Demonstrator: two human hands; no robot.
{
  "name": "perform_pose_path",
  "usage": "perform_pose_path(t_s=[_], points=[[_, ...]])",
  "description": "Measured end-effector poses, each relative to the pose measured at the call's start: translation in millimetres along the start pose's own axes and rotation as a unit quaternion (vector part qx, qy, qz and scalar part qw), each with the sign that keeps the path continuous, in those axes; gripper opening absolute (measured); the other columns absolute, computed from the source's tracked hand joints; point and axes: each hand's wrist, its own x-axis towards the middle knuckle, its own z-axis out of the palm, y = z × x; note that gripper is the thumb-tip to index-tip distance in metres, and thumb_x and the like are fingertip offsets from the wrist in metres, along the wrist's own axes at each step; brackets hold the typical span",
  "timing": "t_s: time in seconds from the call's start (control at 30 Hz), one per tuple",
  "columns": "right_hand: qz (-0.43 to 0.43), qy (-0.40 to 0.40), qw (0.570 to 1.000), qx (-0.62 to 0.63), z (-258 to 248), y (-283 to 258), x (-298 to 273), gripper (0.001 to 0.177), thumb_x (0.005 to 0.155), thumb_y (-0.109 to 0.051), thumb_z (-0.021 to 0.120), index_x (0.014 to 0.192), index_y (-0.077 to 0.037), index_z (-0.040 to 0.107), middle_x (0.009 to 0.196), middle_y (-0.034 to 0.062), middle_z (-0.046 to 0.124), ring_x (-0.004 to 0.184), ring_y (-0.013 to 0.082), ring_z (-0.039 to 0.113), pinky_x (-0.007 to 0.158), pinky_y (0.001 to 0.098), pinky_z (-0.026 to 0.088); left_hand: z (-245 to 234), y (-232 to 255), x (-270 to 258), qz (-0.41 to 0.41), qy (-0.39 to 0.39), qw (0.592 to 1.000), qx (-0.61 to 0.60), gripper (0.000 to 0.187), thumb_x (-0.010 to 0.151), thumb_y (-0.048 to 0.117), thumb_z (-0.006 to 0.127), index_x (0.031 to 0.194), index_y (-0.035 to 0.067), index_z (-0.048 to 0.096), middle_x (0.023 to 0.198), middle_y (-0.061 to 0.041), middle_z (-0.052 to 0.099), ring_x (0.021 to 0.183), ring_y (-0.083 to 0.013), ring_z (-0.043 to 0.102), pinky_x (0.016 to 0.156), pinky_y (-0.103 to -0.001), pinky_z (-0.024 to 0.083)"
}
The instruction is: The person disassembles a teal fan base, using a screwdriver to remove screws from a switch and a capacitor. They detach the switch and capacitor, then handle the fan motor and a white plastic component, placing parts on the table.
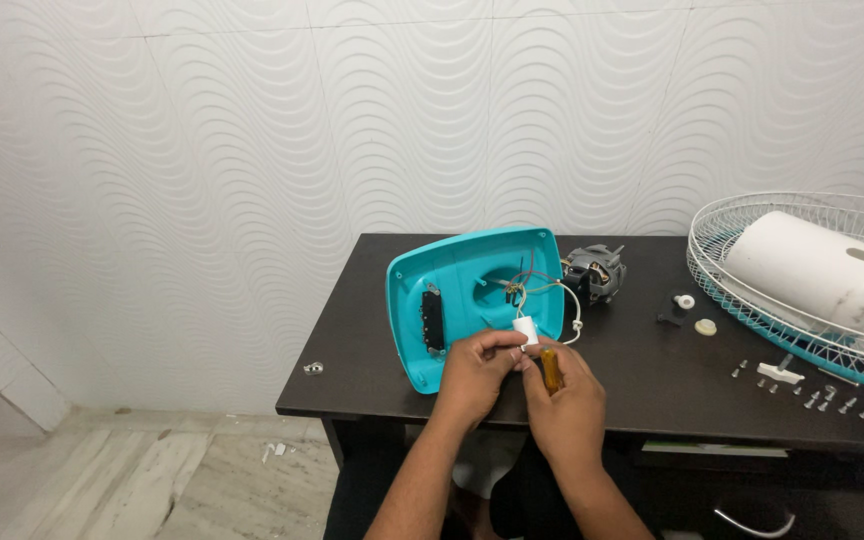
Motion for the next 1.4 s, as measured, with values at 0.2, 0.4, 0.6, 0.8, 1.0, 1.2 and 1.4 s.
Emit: perform_pose_path(t_s=[0.2,0.4,0.6,0.8,1.0,1.2,1.4], points=[[-0.02,0.02,1.0,0.005,2.6,4.9,-0.2,0.025,0.085,-0.012,0.073,0.109,-0.007,0.074,0.11,0.011,0.075,0.1,0.0286,0.074,0.086,0.0381,0.056,0.5,-7.3,2.0,0.037,0.019,0.999,0.032,0.019,0.093,0.002,0.064,0.107,-0.004,0.075,0.094,-0.007,0.075,0.082,-0.012,0.072,0.077,-0.025,0.058],[-0.046,0.033,0.998,-0.002,5.8,13.5,0.9,0.023,0.084,-0.011,0.074,0.106,-0.004,0.074,0.113,0.013,0.073,0.103,0.0308,0.072,0.089,0.0389,0.055,2.0,-11.0,2.6,0.102,0.068,0.991,0.061,0.015,0.094,0.004,0.063,0.102,-0.001,0.075,0.099,-0.005,0.068,0.083,-0.0113,0.073,0.076,-0.025,0.058],[-0.017,0.029,0.999,0.011,3.6,11.8,0.1,0.02,0.086,-0.012,0.074,0.104,-0.003,0.075,0.106,0.0137,0.074,0.096,0.0285,0.073,0.084,0.0373,0.055,3.8,-1.2,-5.6,0.162,0.132,0.967,0.148,0.015,0.088,0.009,0.073,0.1,0.001,0.077,0.093,-0.007,0.075,0.078,-0.0132,0.066,0.074,-0.027,0.054],[0.003,0.005,0.996,0.086,-1.2,16.4,1.9,0.02,0.088,-0.014,0.075,0.105,-0.002,0.075,0.097,0.0092,0.076,0.087,0.0189,0.073,0.079,0.0306,0.055,0.9,-1.7,-7.4,0.185,0.085,0.968,0.15,0.016,0.084,0.009,0.078,0.098,0.001,0.078,0.098,-0.009,0.075,0.087,-0.0141,0.07,0.081,-0.027,0.055],[-0.047,0.036,0.992,0.114,-1.6,18.2,-2.7,0.02,0.089,-0.011,0.075,0.107,-0.002,0.074,0.094,0.0064,0.074,0.083,0.0142,0.069,0.076,0.0274,0.053,-0.4,-0.2,-5.7,0.107,0.026,0.985,0.136,0.017,0.088,0.015,0.077,0.098,0.001,0.079,0.093,-0.007,0.08,0.086,-0.0116,0.072,0.079,-0.026,0.057],[-0.042,0.035,0.991,0.122,-4.8,16.2,-4.5,0.012,0.089,-0.01,0.075,0.099,-0.004,0.076,0.088,0.0046,0.07,0.072,0.0126,0.062,0.065,0.0269,0.048,-0.8,1.8,-7.6,0.094,0.022,0.986,0.14,0.019,0.091,0.017,0.076,0.096,0.0,0.079,0.091,-0.007,0.079,0.085,-0.0105,0.07,0.079,-0.026,0.055],[0.004,0.036,0.989,0.145,-9.1,16.4,-1.4,0.013,0.092,-0.015,0.075,0.098,-0.004,0.075,0.08,0.0011,0.066,0.067,0.0086,0.055,0.061,0.0261,0.045,0.1,0.3,-5.9,0.091,0.013,0.985,0.15,0.02,0.092,0.019,0.074,0.098,0.001,0.079,0.092,-0.006,0.079,0.085,-0.0105,0.07,0.079,-0.026,0.055]])
